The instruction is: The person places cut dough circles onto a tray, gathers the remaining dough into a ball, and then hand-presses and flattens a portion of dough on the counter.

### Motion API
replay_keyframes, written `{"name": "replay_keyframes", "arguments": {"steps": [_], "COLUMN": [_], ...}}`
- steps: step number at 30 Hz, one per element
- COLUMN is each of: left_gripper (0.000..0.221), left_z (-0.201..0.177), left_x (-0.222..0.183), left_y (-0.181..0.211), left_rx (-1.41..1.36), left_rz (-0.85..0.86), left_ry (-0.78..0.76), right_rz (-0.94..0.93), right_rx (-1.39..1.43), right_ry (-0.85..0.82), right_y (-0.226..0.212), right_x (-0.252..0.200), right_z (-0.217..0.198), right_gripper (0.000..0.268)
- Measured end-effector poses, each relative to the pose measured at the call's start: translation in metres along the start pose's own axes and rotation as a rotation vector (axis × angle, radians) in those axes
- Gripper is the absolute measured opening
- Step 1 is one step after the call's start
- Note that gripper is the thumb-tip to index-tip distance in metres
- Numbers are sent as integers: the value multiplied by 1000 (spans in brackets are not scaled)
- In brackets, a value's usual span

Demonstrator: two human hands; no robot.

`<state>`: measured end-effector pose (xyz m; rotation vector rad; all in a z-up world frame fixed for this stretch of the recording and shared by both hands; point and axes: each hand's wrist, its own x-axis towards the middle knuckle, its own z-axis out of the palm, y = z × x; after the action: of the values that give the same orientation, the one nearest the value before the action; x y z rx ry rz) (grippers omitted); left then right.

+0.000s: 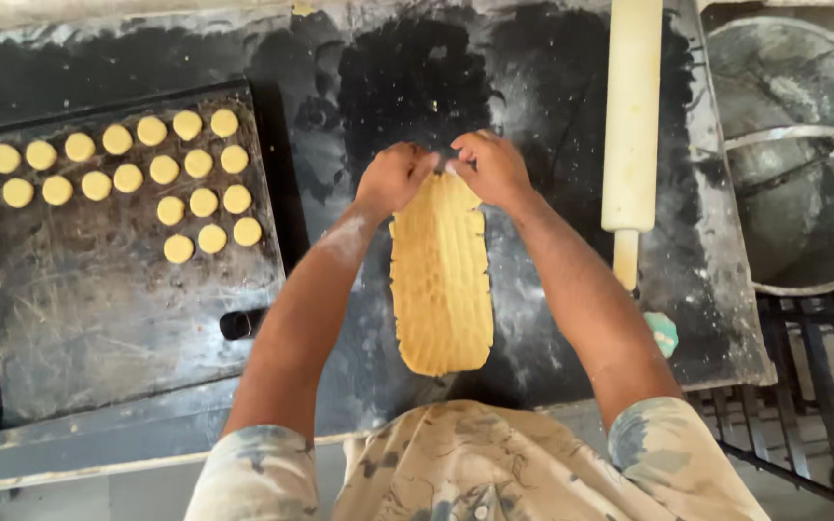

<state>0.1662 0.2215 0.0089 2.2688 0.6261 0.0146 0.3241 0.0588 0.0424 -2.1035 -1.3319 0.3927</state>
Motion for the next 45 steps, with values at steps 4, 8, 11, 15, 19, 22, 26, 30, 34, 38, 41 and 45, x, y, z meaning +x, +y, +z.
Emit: {"name": "replay_keyframes", "arguments": {"steps": [4, 8, 11, 15, 19, 22, 26, 30, 34, 38, 41, 45], "left_gripper": [62, 40, 30, 30, 45, 41, 48, 60, 70, 71, 74, 74], "left_z": [30, 47, 48, 51, 62, 78, 74, 72, 87, 77, 77, 93], "left_x": [-4, -16, -20, -25, -31, -41, -64, -61, -91, -100, -110, -128], "left_y": [-9, -15, -20, -33, -49, -51, -61, -71, -75, -63, -60, -59], "left_rx": [69, 105, 91, -111, -689, -1062, -1280, -1465, -1498, -1539, -1548, -1552], "left_rz": [265, 328, 383, 403, 27, 43, -2, 206, 140, 238, 156, 197], "left_ry": [325, 324, 293, 284, 307, 359, 334, 359, 295, 290, 281, 270], "right_rz": [-142, -214, -232, -233, -301, -135, -115, -158, -197, -182, -248, -284], "right_rx": [227, 73, 39, -127, -479, -334, -405, -387, -226, -311, -194, -477], "right_ry": [16, 7, 41, 18, -61, -257, -281, -282, -260, -345, -354, -229], "right_y": [21, 36, 37, 24, -17, -36, -48, -48, -41, -65, -58, -77], "right_x": [8, -7, -23, -45, -72, -72, -81, -65, -53, -54, -72, -122], "right_z": [40, 69, 72, 65, 89, 82, 85, 105, 97, 103, 99, 119], "right_gripper": [57, 42, 34, 33, 86, 97, 100, 94, 89, 83, 80, 83]}}
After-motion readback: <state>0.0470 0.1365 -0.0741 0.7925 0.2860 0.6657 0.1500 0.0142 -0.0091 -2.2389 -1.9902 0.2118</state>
